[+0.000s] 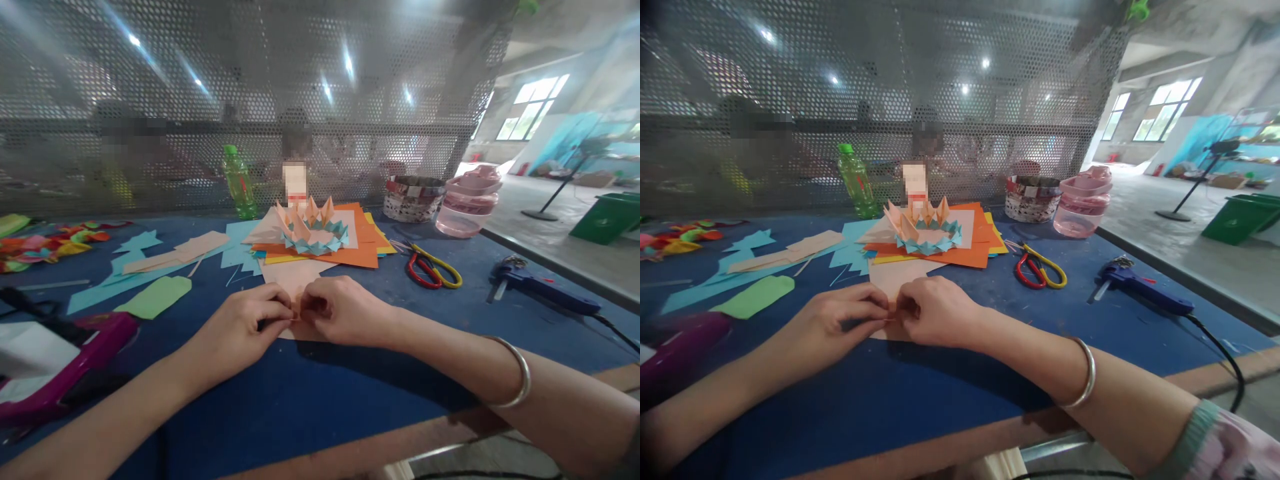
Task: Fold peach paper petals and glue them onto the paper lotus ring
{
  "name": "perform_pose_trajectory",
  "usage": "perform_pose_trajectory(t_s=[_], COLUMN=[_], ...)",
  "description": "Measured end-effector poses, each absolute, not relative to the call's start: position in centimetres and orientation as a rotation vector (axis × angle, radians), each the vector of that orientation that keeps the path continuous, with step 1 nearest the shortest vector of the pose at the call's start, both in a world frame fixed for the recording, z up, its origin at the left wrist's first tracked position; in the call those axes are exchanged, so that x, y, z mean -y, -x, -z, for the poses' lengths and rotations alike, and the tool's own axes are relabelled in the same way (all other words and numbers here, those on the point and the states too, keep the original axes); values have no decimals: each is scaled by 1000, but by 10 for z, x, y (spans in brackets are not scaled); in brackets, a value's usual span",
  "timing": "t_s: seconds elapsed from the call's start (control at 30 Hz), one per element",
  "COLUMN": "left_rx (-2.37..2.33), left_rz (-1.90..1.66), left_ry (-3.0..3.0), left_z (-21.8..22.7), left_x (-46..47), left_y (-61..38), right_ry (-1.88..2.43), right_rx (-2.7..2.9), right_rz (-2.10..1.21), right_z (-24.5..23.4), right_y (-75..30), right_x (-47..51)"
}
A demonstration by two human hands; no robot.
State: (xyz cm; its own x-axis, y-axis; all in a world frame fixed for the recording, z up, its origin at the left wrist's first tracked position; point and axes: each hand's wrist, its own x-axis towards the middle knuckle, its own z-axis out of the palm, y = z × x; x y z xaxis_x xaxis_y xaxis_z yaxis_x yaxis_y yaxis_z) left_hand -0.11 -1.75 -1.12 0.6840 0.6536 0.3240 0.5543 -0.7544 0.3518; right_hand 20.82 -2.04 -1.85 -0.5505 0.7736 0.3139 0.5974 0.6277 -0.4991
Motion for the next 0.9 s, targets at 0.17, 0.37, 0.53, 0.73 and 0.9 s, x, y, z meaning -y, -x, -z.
perform_pose_trajectory(t_s=[0.17,0.37,0.53,0.73,0.9], left_rx=[-968,-990,-1060,-1168,-1201], left_rz=[-564,-592,-730,-849,-900], left_ry=[-2658,-2671,-2673,-2516,-2158], left_z=[9,9,4,1,2], left_x=[17,19,21,17,8], left_y=[2,3,1,3,8], right_ry=[1084,1054,871,688,533], right_rx=[2438,2411,2419,2481,2442], right_rz=[-532,-648,-515,-587,-514], right_z=[12,8,9,8,6], right_y=[-211,-214,-221,-222,-219], right_x=[21,15,10,9,14])
